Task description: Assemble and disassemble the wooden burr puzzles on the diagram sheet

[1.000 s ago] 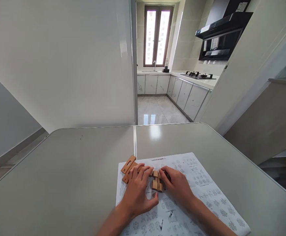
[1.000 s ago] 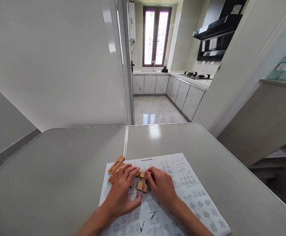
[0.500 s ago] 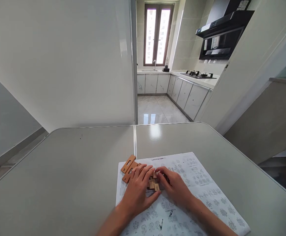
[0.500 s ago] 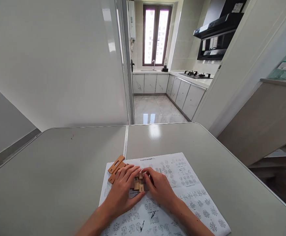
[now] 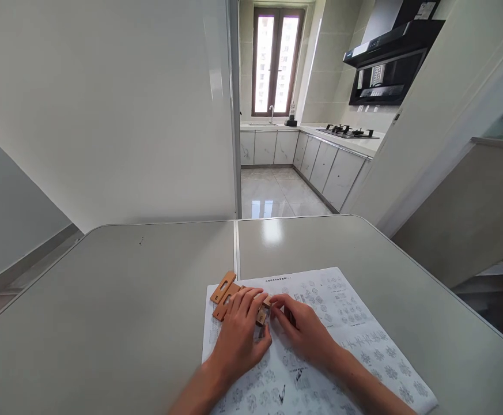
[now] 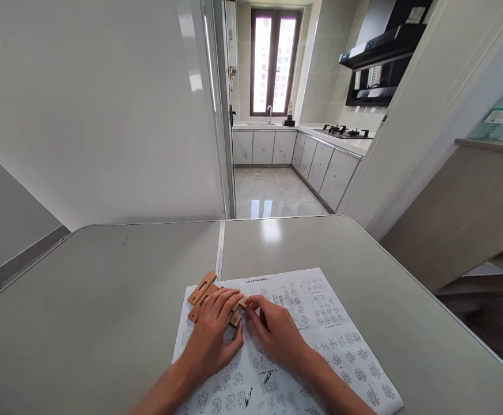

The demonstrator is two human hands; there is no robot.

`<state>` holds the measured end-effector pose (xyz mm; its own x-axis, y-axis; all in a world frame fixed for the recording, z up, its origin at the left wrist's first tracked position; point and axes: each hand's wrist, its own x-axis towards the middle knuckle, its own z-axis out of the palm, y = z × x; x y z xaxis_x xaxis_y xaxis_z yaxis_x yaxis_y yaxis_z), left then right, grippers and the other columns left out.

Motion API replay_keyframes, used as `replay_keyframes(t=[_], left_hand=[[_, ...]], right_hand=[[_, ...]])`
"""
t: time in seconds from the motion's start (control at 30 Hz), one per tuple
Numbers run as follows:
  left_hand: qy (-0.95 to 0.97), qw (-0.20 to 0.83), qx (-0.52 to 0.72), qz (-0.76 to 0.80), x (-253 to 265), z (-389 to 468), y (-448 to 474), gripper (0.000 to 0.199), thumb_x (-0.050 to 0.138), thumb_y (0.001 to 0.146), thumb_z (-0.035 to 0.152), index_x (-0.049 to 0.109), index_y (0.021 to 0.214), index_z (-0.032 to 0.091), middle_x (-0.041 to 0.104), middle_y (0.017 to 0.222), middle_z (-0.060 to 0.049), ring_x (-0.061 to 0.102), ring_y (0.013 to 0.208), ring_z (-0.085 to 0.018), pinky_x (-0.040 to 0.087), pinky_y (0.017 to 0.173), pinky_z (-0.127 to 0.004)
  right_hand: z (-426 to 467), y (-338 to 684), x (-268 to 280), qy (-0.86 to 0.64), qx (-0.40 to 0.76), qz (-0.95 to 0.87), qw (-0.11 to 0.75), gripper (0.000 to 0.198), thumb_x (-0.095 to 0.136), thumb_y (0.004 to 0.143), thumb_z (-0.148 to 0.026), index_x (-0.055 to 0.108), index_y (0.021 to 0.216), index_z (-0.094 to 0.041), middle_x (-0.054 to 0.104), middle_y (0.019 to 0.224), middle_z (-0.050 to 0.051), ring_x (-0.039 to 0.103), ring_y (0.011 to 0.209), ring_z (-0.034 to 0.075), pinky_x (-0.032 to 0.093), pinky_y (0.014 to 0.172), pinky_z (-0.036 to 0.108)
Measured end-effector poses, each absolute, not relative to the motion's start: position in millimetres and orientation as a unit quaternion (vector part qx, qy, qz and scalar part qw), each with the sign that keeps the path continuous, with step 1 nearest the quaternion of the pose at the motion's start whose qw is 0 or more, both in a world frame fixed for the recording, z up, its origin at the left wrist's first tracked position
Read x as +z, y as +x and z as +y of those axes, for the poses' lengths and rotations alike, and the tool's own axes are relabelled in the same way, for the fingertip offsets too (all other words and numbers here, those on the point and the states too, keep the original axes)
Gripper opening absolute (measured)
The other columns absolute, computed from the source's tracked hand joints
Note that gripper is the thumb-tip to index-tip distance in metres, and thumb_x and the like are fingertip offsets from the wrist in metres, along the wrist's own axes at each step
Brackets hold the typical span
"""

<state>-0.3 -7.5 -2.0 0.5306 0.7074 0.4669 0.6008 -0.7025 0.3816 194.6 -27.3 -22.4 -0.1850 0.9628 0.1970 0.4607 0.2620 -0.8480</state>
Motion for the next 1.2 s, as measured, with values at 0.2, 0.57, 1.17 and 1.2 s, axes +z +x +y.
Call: replay_keyframes(t=[0.2,0.57,1.17,1.2], left_hand=[[0.89,0.097,0.347,0.279,-4.5,-16.4,4.0,0.026,0.053,0.088,0.008,0.058,0.11,0.023,0.073,0.102,-0.007,0.07,0.091,-0.022,0.057,0.081,-0.036],[0.929,0.129,0.272,0.218,-24.6,-18.1,4.2,0.029,0.051,0.081,0.008,0.061,0.105,0.022,0.067,0.062,0.003,0.068,0.051,-0.018,0.051,0.054,-0.027],[0.929,0.126,0.264,0.228,-21.3,-18.4,5.1,0.024,0.05,0.083,0.008,0.061,0.1,0.022,0.067,0.062,0.003,0.065,0.051,-0.018,0.046,0.052,-0.028],[0.928,0.126,0.265,0.228,-21.3,-18.5,5.2,0.024,0.05,0.083,0.008,0.061,0.1,0.022,0.068,0.063,0.003,0.066,0.051,-0.018,0.046,0.052,-0.028]], right_hand=[[-30.3,194.0,-25.7,-0.501,0.296,-0.727,0.365,0.02,0.048,0.101,-0.028,0.067,0.103,-0.023,0.072,0.08,0.0,0.06,0.065,0.015,0.044,0.065,0.026],[-30.7,195.6,-41.4,-0.465,0.243,-0.79,0.318,0.037,0.049,0.072,-0.01,0.068,0.1,-0.026,0.067,0.064,-0.006,0.058,0.054,0.013,0.037,0.06,0.023],[-30.6,195.6,-42.0,-0.466,0.24,-0.789,0.321,0.04,0.05,0.073,-0.008,0.069,0.104,-0.026,0.072,0.07,-0.004,0.063,0.057,0.014,0.039,0.06,0.023],[-30.7,195.5,-42.0,-0.467,0.24,-0.788,0.32,0.04,0.05,0.074,-0.008,0.069,0.104,-0.026,0.072,0.07,-0.004,0.064,0.057,0.014,0.039,0.06,0.023]])
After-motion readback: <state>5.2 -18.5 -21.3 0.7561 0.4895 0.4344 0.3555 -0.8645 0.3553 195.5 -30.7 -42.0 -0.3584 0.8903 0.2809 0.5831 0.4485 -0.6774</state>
